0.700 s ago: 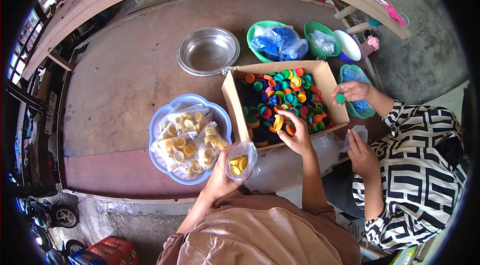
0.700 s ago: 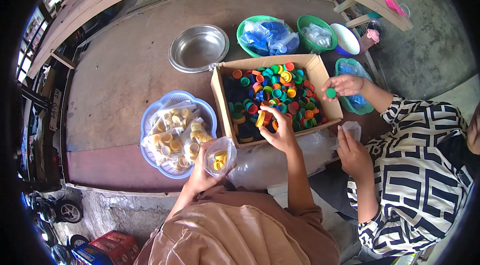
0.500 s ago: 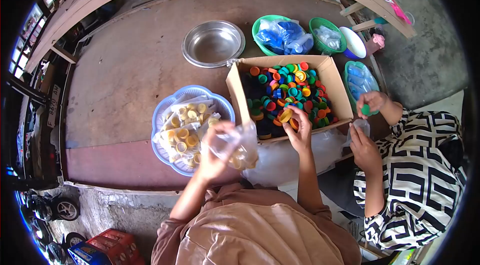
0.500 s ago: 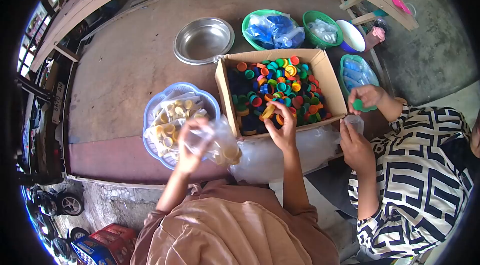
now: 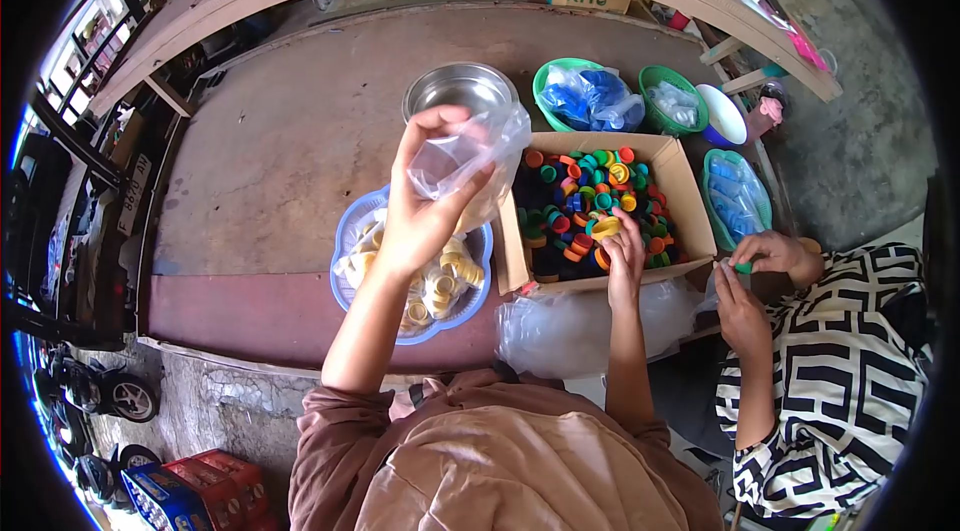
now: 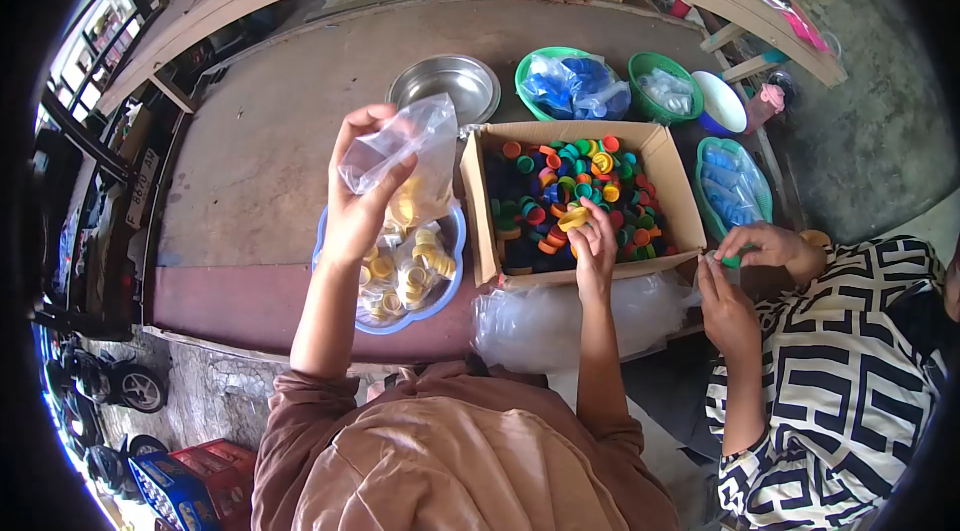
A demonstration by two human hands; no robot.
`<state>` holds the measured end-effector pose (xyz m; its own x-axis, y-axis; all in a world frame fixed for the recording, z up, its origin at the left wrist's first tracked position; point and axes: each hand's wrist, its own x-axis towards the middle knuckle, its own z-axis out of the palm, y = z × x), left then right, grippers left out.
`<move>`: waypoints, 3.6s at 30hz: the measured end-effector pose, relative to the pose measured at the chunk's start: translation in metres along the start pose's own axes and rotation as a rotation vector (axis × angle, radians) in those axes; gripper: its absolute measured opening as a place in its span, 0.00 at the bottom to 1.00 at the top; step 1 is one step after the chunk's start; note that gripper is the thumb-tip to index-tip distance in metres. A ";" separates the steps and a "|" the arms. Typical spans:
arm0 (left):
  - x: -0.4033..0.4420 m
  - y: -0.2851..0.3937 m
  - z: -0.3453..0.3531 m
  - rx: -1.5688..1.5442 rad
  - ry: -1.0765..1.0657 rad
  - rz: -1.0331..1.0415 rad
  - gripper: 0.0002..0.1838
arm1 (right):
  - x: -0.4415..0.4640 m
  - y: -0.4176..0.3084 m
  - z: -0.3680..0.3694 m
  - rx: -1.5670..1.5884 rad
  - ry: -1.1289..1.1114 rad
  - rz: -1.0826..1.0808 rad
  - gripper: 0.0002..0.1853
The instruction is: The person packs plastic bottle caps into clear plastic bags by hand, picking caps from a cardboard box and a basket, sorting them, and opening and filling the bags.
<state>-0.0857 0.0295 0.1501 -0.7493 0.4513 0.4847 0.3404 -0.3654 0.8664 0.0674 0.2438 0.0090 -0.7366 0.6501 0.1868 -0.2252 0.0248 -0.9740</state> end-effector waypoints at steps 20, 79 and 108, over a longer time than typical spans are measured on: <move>0.100 0.048 -0.002 -0.009 -0.097 -0.052 0.20 | 0.002 0.018 -0.009 0.876 0.030 0.475 0.20; 0.058 -0.006 -0.080 -0.103 -0.230 -0.014 0.37 | 0.118 -0.288 0.148 -1.035 -0.693 -0.730 0.10; -0.004 -0.029 -0.020 -0.691 -0.332 -0.496 0.42 | 0.134 -0.253 0.141 -1.041 -0.617 -0.759 0.16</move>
<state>-0.1036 0.0222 0.1206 -0.4803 0.8588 0.1783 -0.4734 -0.4250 0.7715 -0.0641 0.2174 0.2981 -0.8672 -0.1947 0.4584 -0.3197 0.9233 -0.2126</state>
